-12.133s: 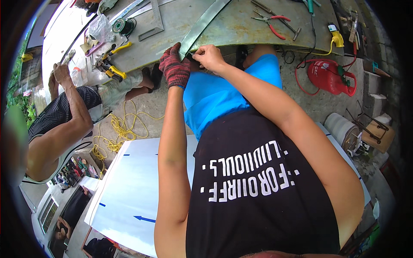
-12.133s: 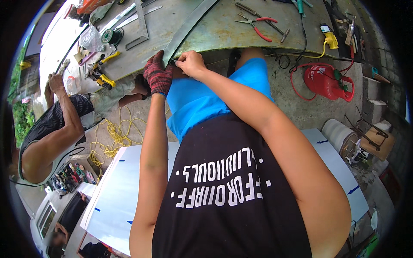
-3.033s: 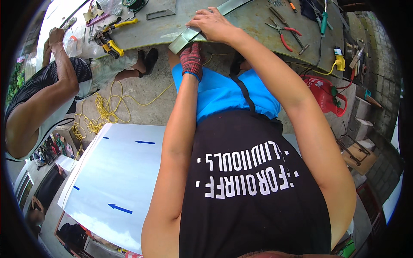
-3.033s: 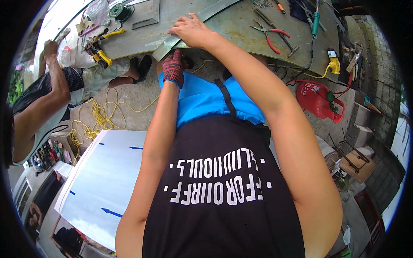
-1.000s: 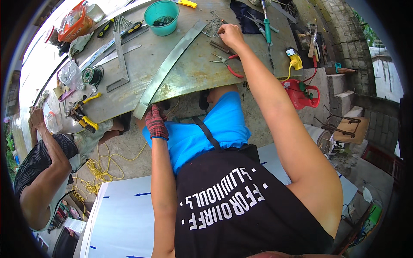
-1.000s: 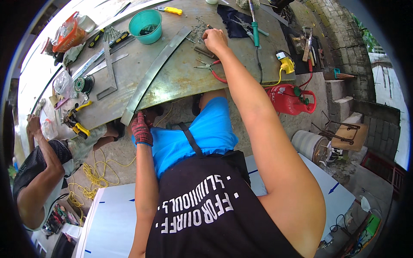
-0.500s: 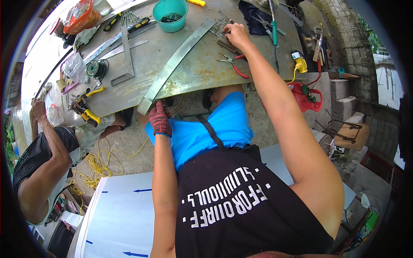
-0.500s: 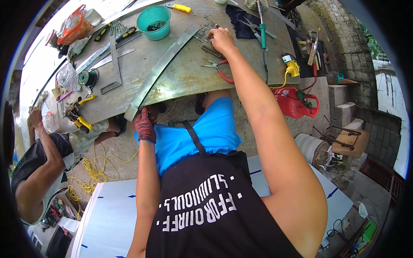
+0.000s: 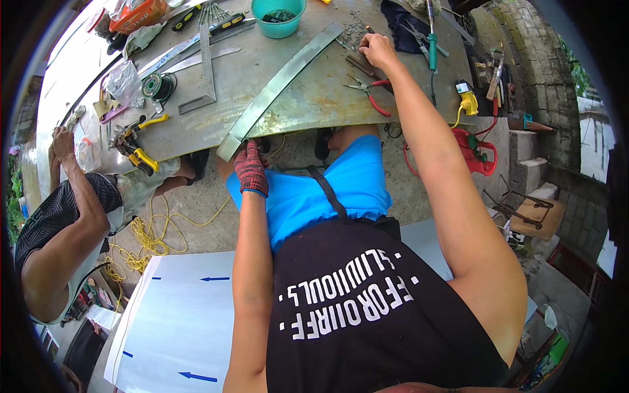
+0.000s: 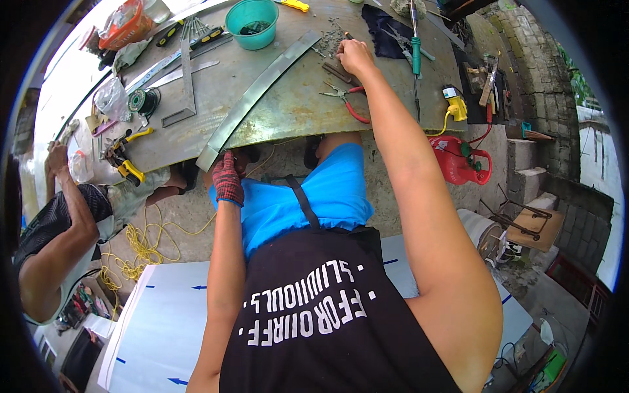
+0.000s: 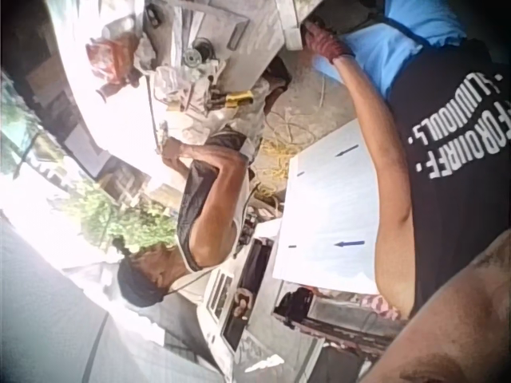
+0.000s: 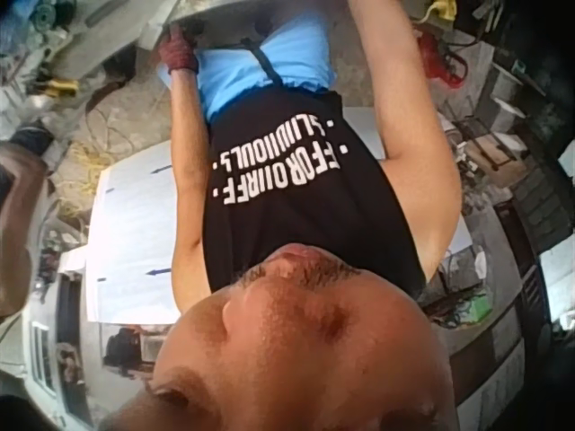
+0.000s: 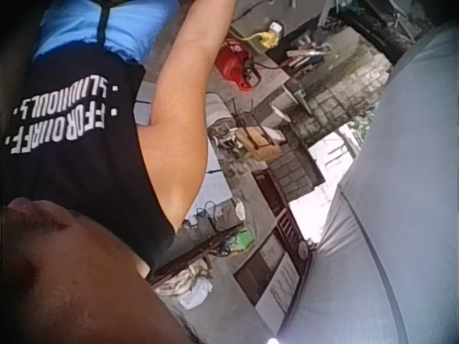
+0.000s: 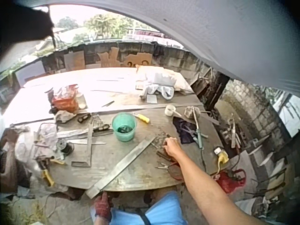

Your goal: Assembling metal frame components by attaching screws and washers to a metal strip on a workbench.

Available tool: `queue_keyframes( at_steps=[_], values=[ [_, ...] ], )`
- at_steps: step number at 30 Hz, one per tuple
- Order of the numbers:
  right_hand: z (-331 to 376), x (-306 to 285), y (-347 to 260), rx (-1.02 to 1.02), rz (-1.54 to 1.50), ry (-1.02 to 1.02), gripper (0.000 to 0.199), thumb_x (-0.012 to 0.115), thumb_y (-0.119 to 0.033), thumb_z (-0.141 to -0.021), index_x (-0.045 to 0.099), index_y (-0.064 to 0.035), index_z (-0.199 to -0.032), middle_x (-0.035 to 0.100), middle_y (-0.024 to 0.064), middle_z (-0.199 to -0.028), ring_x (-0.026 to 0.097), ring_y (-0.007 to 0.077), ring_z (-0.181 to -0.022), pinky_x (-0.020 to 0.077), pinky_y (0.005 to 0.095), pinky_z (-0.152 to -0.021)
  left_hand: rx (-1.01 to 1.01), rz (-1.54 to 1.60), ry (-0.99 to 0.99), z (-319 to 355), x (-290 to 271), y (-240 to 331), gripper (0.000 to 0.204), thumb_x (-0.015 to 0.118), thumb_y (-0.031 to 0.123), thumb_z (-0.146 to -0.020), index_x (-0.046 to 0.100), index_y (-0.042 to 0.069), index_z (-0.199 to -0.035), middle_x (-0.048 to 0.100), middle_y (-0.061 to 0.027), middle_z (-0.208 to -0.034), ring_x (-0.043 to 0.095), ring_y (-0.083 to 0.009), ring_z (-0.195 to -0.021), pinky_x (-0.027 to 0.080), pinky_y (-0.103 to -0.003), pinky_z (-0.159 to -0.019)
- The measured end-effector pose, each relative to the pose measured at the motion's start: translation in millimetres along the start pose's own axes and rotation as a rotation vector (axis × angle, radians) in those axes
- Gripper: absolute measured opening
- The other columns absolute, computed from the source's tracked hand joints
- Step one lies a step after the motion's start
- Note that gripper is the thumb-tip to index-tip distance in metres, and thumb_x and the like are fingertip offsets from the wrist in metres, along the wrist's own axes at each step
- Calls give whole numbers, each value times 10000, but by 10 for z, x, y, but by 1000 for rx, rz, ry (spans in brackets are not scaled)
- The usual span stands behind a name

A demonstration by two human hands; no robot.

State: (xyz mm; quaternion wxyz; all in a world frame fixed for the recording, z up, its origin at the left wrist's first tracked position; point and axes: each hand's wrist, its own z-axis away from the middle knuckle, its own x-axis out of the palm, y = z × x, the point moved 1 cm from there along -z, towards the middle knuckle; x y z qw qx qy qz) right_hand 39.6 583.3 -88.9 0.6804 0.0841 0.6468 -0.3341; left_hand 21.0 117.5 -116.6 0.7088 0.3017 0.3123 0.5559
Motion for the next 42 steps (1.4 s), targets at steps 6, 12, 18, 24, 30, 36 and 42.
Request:
queue_keyframes(
  at_steps=[6,12,18,24,30,36,42],
  values=[
    [76,-50,14,-48,17,119,159,734,-119,-847,729,-56,-993,750,145,-1003,706,330,-998,536,440,-887,3,18,-14,-10,3,-5,418,620,417,-1012,683,9,-950,646,-68,-685,591,-159,-567,498,-317,-534],
    [64,-76,0,-22,-6,153,149,736,-106,-835,723,-70,-979,753,135,-995,709,324,-994,536,435,-884,4,0,-7,-21,0,-20,420,616,419,-1014,682,9,-949,645,-67,-682,596,-160,-577,505,-317,-539],
    [38,-184,-29,63,-64,-27,214,814,-196,-808,724,-65,-951,755,135,-998,711,310,-987,544,421,-869,-4,43,4,-20,14,-37,413,625,416,-1011,683,15,-935,643,-65,-679,588,-157,-570,499,-313,-531],
    [98,-254,42,210,-171,-22,291,863,-260,-764,737,-67,-943,763,110,-940,731,258,-881,557,383,-797,-7,30,-7,-10,11,-13,410,630,414,-1009,687,16,-934,640,-65,-678,584,-157,-564,497,-313,-530],
    [126,-179,233,182,-249,64,277,852,-241,-773,753,-67,-964,766,105,-946,736,232,-881,563,368,-805,-7,46,-11,-11,25,-10,419,630,417,-1008,683,8,-933,642,-71,-683,585,-159,-567,498,-315,-534],
    [116,-29,61,85,-191,59,258,839,-263,-792,777,-118,-996,754,96,-931,720,236,-889,551,373,-814,-19,32,0,4,5,10,417,635,417,-1006,683,9,-937,636,-64,-689,584,-151,-578,502,-310,-540],
    [74,-9,-58,133,-159,10,284,840,-293,-797,778,-102,-997,759,130,-922,727,288,-896,546,411,-822,-28,29,6,-13,6,-10,409,638,411,-1005,685,11,-930,634,-62,-690,580,-152,-575,506,-315,-536]
  ],
)
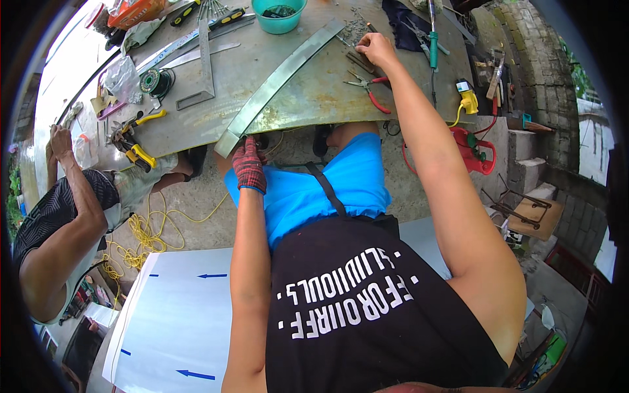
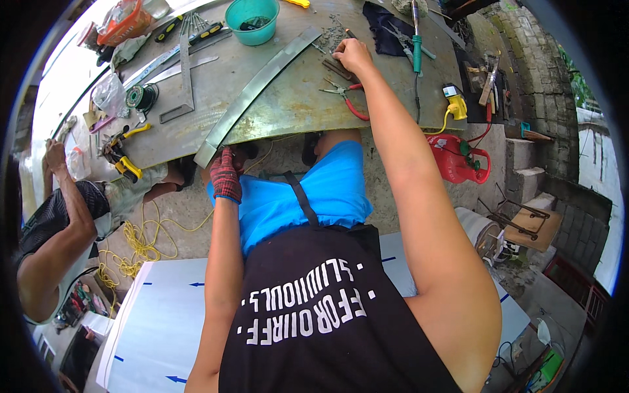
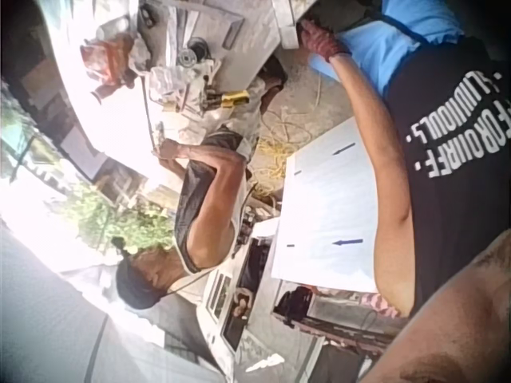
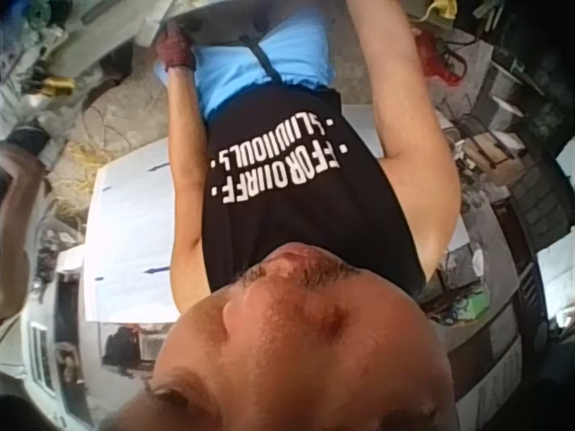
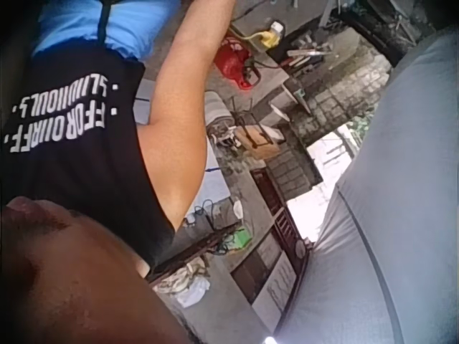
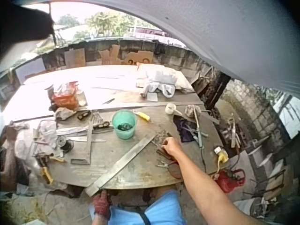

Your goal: Assembling metal frame components by attaching screws and washers to a metal strip on a workbench.

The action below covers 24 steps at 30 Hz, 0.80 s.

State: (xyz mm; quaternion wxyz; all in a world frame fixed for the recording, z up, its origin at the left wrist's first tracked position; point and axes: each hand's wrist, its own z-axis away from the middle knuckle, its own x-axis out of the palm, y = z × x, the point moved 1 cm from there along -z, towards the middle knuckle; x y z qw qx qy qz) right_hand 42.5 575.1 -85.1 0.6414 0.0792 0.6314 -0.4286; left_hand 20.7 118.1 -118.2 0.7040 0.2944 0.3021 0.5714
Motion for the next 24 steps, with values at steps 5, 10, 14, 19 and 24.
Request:
queue_keyframes(
  at_steps=[5,10,14,19,24],
  values=[
    [6,-29,54,-43,92,6,288,797,-325,-833,772,-87,-994,758,141,-911,727,298,-887,547,416,-813,6,-9,-13,0,-7,-7,387,641,420,-1001,681,39,-946,629,-46,-704,581,-145,-583,503,-303,-529],
    [243,-131,77,-7,-141,229,234,730,-241,-859,728,-18,-931,746,131,-847,721,268,-807,545,373,-769,9,-20,-21,-4,-6,-22,369,640,429,-999,674,63,-967,627,-29,-722,580,-134,-596,497,-283,-522],
    [599,-79,-7,56,-570,277,161,729,-150,-857,733,-11,-939,745,53,-833,689,131,-762,533,293,-728,33,-1,-6,17,-3,5,412,631,406,-1008,689,10,-911,616,-65,-676,567,-155,-566,528,-317,-533],
    [717,-19,-18,25,-522,262,173,724,-166,-859,748,-29,-961,756,72,-848,711,165,-772,539,307,-742,30,24,-17,18,15,25,412,635,409,-1004,691,9,-920,612,-69,-673,561,-156,-555,536,-321,-538],
    [393,-21,-25,-82,-139,216,166,713,-218,-875,766,-109,-988,760,129,-902,727,288,-878,550,393,-817,37,8,-15,-1,14,21,416,636,412,-1004,694,7,-926,612,-66,-660,553,-155,-544,509,-314,-516]
  ],
)
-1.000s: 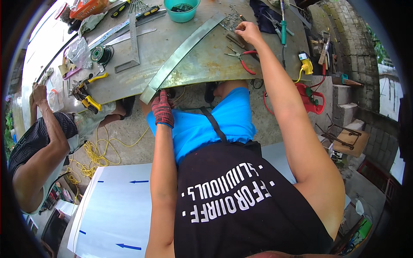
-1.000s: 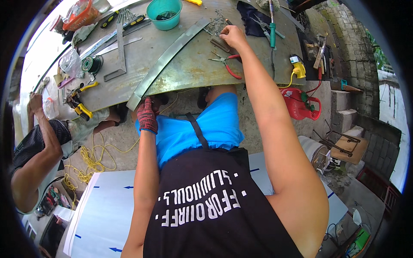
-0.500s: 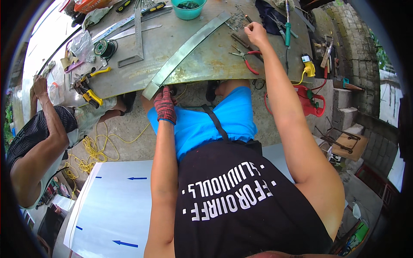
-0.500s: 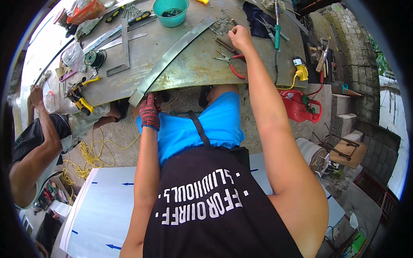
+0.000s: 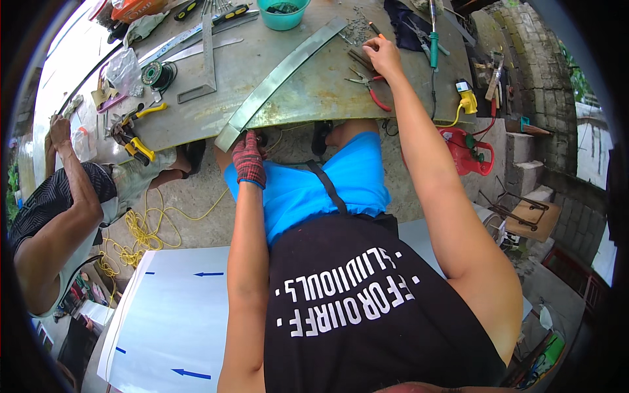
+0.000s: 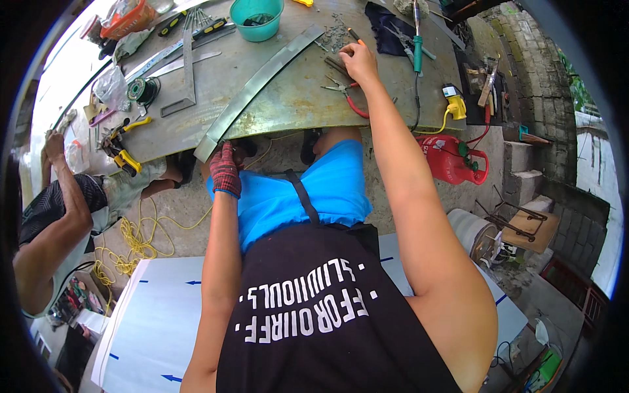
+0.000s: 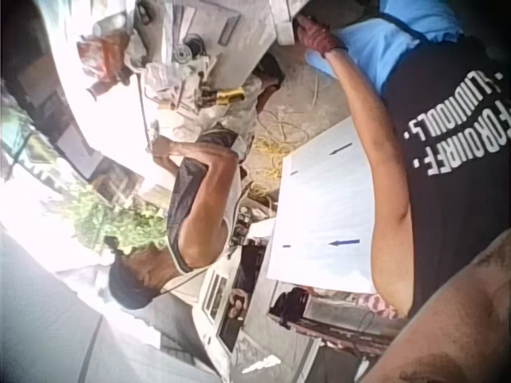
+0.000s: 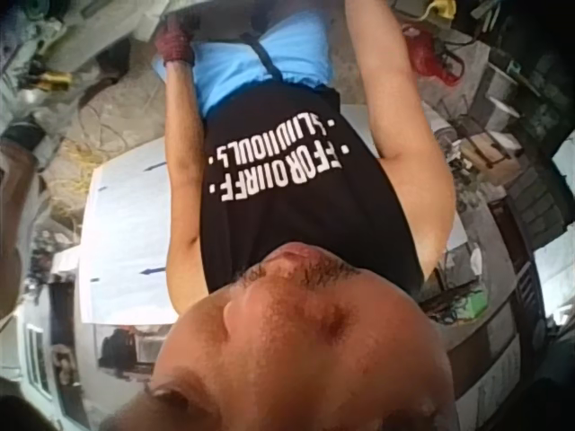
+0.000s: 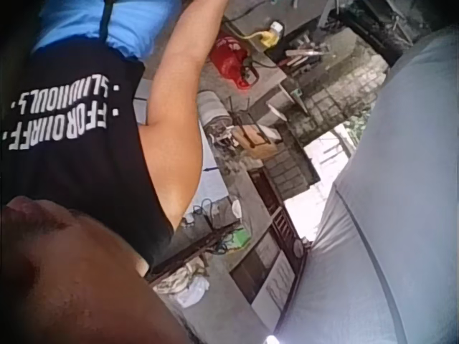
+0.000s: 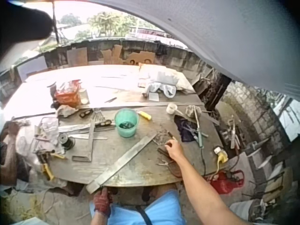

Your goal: Assembling metal frame components by attaching screws and washers to a metal strip on a workbench.

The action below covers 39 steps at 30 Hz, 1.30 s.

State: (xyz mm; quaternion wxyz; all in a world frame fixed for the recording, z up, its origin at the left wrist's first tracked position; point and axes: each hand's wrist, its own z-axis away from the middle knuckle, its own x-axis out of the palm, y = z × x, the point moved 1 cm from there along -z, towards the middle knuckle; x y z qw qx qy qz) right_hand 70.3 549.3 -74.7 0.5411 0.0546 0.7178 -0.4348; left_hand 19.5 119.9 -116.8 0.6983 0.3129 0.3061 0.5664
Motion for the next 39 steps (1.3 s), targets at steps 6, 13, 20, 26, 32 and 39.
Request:
queue_keyframes(
  at_steps=[6,13,20,26,32,39],
  values=[
    [-356,36,124,-94,193,-9,137,690,-146,-860,755,-132,-980,716,156,-1025,678,335,-1001,527,444,-890,-9,44,-27,-32,-14,-52,418,634,414,-1005,693,7,-932,615,-65,-657,556,-154,-545,505,-314,-516],
    [-509,11,82,-198,348,-129,149,682,-125,-857,749,-149,-988,700,149,-1057,642,345,-1077,512,450,-949,-7,3,-20,-9,-31,-39,418,627,413,-1009,689,7,-931,617,-67,-669,567,-157,-557,511,-324,-512],
    [-533,-93,20,-165,397,-249,156,728,-161,-866,731,-110,-1014,710,132,-1075,646,342,-1096,515,444,-956,-27,0,-5,10,-3,7,428,626,412,-1011,688,-5,-934,606,-64,-655,555,-152,-552,517,-318,-524],
    [-627,-62,23,-148,401,-344,177,742,-176,-866,724,-79,-1013,732,139,-1065,675,329,-1064,527,441,-919,-37,-12,-13,-8,-23,-11,388,631,404,-1010,683,27,-935,615,-42,-687,548,-133,-560,503,-303,-521],
    [-648,-43,134,-105,308,-343,187,735,-183,-877,716,-47,-1004,740,144,-1011,699,311,-985,537,417,-857,-6,7,2,8,-8,3,427,633,412,-1007,688,0,-909,603,-59,-659,544,-145,-546,496,-312,-517],
    [-544,-148,267,40,-11,-206,203,747,-158,-895,727,-14,-1037,726,61,-915,649,139,-806,517,305,-723,-16,-28,-6,2,-14,2,427,633,414,-1005,688,2,-904,608,-65,-649,560,-158,-537,504,-318,-519]
  ],
)
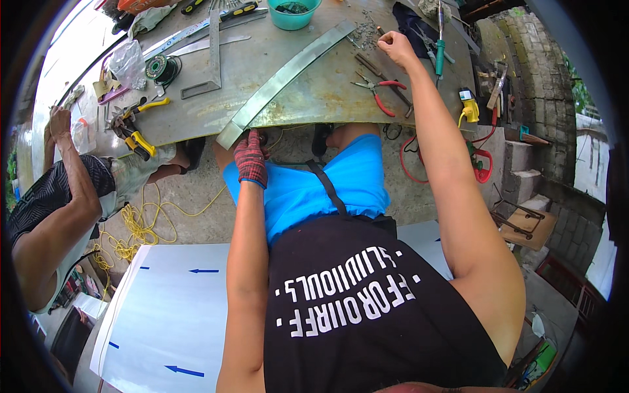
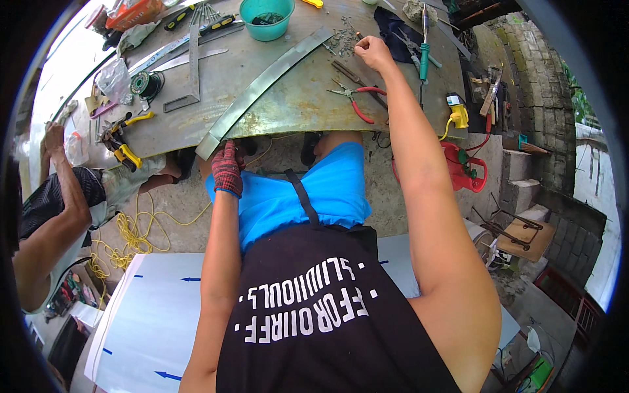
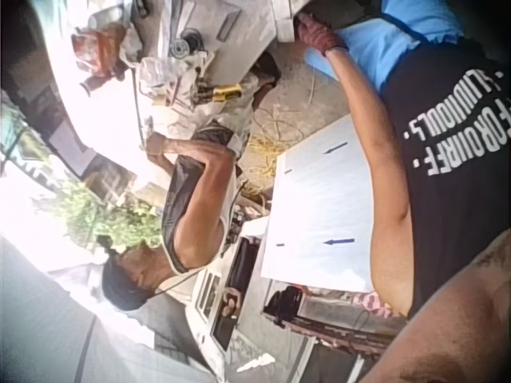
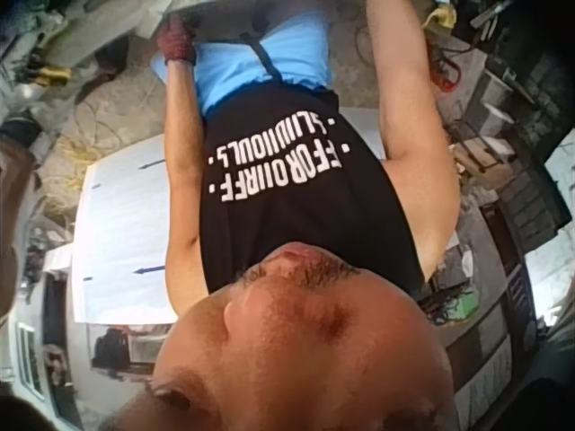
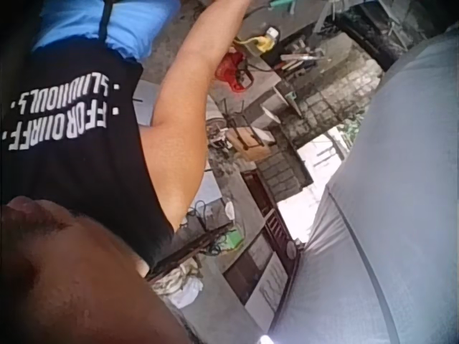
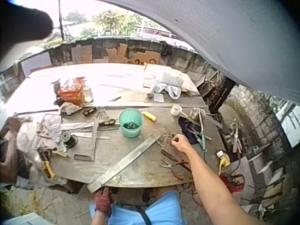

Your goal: Assembling metal frame components by attaching screws and washers to a metal strip on a workbench.

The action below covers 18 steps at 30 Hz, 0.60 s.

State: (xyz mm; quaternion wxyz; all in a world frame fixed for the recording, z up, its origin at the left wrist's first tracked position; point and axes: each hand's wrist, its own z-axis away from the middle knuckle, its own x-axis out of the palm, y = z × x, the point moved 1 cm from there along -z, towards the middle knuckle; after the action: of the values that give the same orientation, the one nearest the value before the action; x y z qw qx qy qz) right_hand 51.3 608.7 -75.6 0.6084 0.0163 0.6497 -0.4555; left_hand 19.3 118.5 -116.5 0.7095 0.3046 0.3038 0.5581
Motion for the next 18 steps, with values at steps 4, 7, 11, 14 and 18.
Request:
queue_keyframes(
  at_steps=[4,7,11,14,18],
  values=[
    [193,-4,83,25,-377,15,208,749,-99,-897,732,-8,-1083,716,17,-935,622,85,-812,495,250,-694,5,39,-21,-34,27,-14,431,634,415,-1004,686,2,-893,599,-62,-635,557,-159,-531,505,-318,-516],
    [422,50,-21,71,-436,4,213,750,-56,-894,743,-13,-1103,722,11,-947,623,73,-808,480,219,-689,-7,18,11,-22,22,-15,433,639,416,-1001,685,0,-889,602,-64,-636,557,-160,-530,508,-319,-514],
    [969,333,-573,-19,-553,-53,171,747,-79,-858,785,-31,-1017,734,28,-877,625,87,-780,497,256,-697,-4,40,17,-8,-18,-36,415,650,407,-993,683,3,-902,607,-67,-645,560,-160,-538,511,-321,-519],
    [1388,649,-978,-130,-414,-98,201,729,-138,-858,784,-48,-1029,734,52,-858,634,114,-765,511,291,-709,-22,19,-16,-74,-67,-99,396,647,432,-990,678,40,-941,646,-56,-736,589,-153,-600,527,-315,-552],
    [1842,1115,-1434,-81,-396,-111,205,748,-181,-853,772,-47,-1006,750,125,-897,707,204,-808,550,348,-734,60,-74,-22,-23,-35,-42,409,622,439,-991,702,38,-972,640,-79,-732,613,-175,-617,539,-325,-573]
  ],
)
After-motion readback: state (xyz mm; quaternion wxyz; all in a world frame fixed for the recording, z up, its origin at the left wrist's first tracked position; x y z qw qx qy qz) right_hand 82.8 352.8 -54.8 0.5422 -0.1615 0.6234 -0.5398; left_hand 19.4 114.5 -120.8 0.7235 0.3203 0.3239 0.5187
